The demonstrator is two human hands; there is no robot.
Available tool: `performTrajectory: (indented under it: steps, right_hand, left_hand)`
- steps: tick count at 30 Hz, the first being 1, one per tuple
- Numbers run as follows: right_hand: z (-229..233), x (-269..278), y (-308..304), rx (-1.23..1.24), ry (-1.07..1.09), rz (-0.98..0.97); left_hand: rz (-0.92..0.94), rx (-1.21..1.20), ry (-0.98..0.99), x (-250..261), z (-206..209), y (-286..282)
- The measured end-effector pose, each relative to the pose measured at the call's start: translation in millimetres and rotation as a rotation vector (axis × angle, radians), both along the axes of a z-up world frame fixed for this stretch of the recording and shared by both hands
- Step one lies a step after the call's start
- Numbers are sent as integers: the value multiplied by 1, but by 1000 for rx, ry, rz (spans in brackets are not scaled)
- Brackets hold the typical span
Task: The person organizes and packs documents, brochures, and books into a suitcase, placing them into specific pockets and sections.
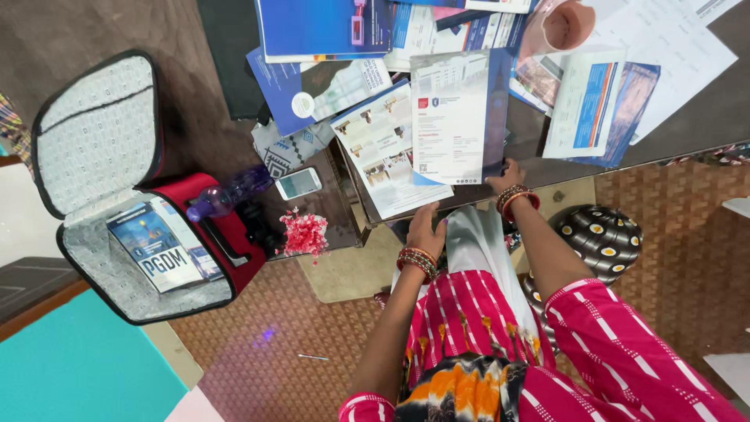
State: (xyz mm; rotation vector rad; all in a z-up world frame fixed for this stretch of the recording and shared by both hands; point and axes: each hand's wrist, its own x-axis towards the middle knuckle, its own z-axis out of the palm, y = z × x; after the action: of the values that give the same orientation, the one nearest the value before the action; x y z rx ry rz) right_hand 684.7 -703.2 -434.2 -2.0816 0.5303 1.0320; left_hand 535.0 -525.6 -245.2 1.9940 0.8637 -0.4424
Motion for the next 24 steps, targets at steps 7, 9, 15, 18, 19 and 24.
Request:
performTrajectory:
  steps: [7, 9, 15, 18, 19, 24]
  right_hand:
    - [4, 4, 13, 201, 254, -348]
    - [9, 4, 13, 313, 293, -315]
    - [42, 14, 7, 515, -185, 54]
    - [88, 25, -1, 388, -288, 236]
    - [108, 28, -4, 270, -330, 364]
    - [227, 35, -7, 269, -754, 725]
  left_hand:
    - [-6, 74, -89, -15, 3, 10]
    - [0, 70, -91, -19, 5, 10]
    - [37, 93, -172, -19, 16, 8]
    - [43, 112, -175, -15, 24, 6]
    - [25, 133, -262, -13, 28, 5]
    - [41, 175, -375, -8, 64, 7]
